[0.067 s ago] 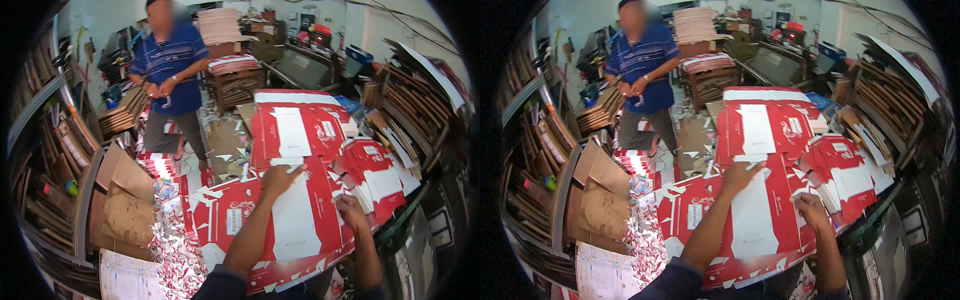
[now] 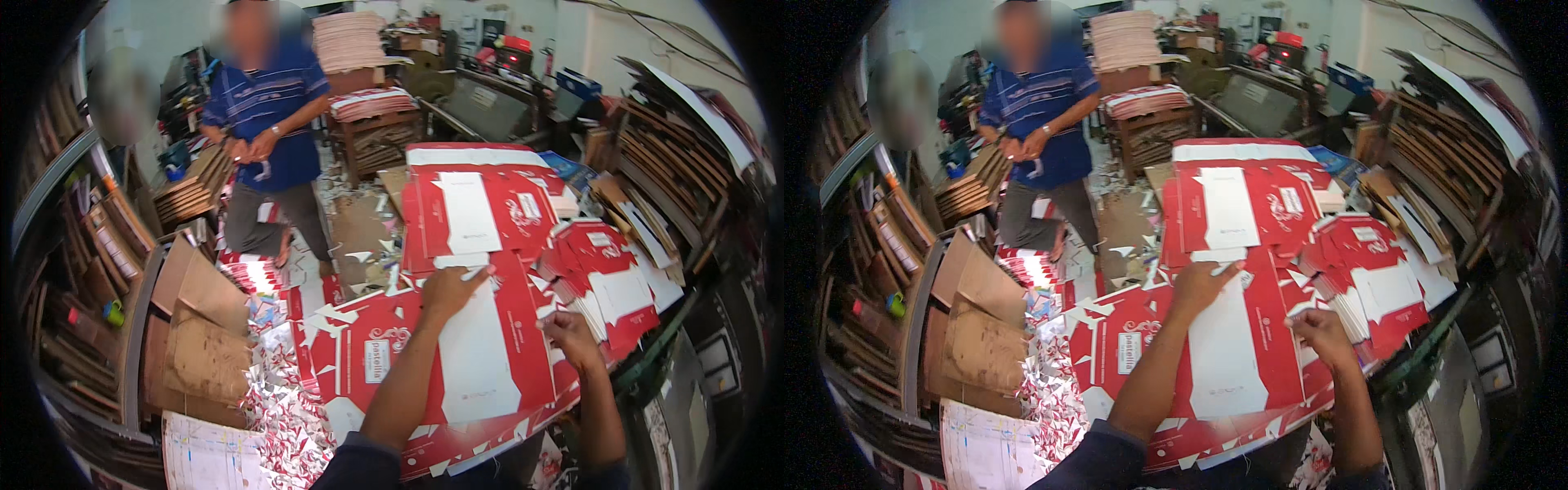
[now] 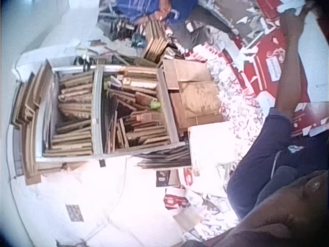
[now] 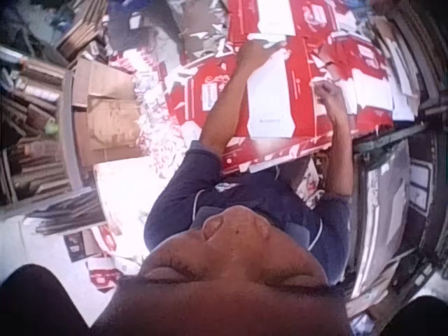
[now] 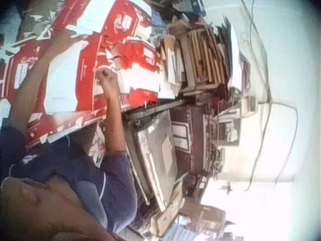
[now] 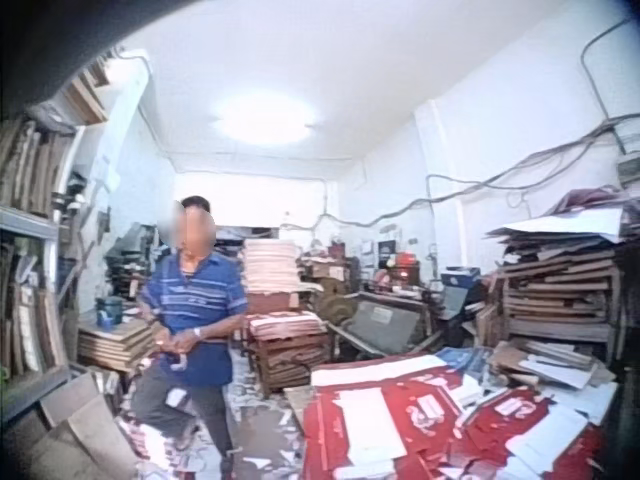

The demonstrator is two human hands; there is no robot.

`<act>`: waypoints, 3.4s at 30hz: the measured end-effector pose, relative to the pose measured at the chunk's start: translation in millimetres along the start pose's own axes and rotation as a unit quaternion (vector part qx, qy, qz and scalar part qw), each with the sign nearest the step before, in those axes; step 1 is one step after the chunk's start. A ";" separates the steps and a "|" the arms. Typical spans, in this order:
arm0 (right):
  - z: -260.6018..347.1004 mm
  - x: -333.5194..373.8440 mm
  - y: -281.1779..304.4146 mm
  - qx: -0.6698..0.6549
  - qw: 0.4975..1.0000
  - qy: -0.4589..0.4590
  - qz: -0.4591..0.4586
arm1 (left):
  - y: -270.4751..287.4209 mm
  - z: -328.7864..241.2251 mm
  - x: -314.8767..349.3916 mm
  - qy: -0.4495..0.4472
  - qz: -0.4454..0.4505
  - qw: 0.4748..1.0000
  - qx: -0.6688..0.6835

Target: The person assembles red and white printed cardboard boxes by hand. They fold the flaps of the flat sheets, tuck them into slots, and secure the structure. The person handles the boxes one at a time, stacking the finished units on a pile.

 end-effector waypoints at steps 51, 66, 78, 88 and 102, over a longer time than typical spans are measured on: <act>-10.7 52.9 23.1 -0.465 0.883 0.041 -0.037 | -6.0 -10.5 1.2 -0.010 -0.049 0.999 -0.009; 75.4 82.8 -137.2 -0.065 0.890 0.389 0.230 | -7.0 -1.4 -2.8 -0.001 -0.014 1.000 -0.016; 12.1 48.1 -33.5 0.225 0.954 0.140 -0.139 | -13.5 -6.6 0.8 -0.007 0.006 0.999 -0.045; 2.3 32.0 -25.9 0.198 0.967 0.101 -0.121 | -16.1 -1.1 -4.9 -0.034 -0.045 0.998 -0.035; -26.9 -5.2 3.1 -0.171 0.980 -0.069 0.074 | -8.6 -8.6 -1.9 -0.055 -0.104 0.993 -0.010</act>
Point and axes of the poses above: each hand's wrist, its own x-axis away from the middle knuckle, its own y-axis out of the back of the hand, z = x × y, the point moved 3 cm from there along -x, towards the middle knuckle, and after that the axes turned 14 degrees about -x, right-handed, at the moved point
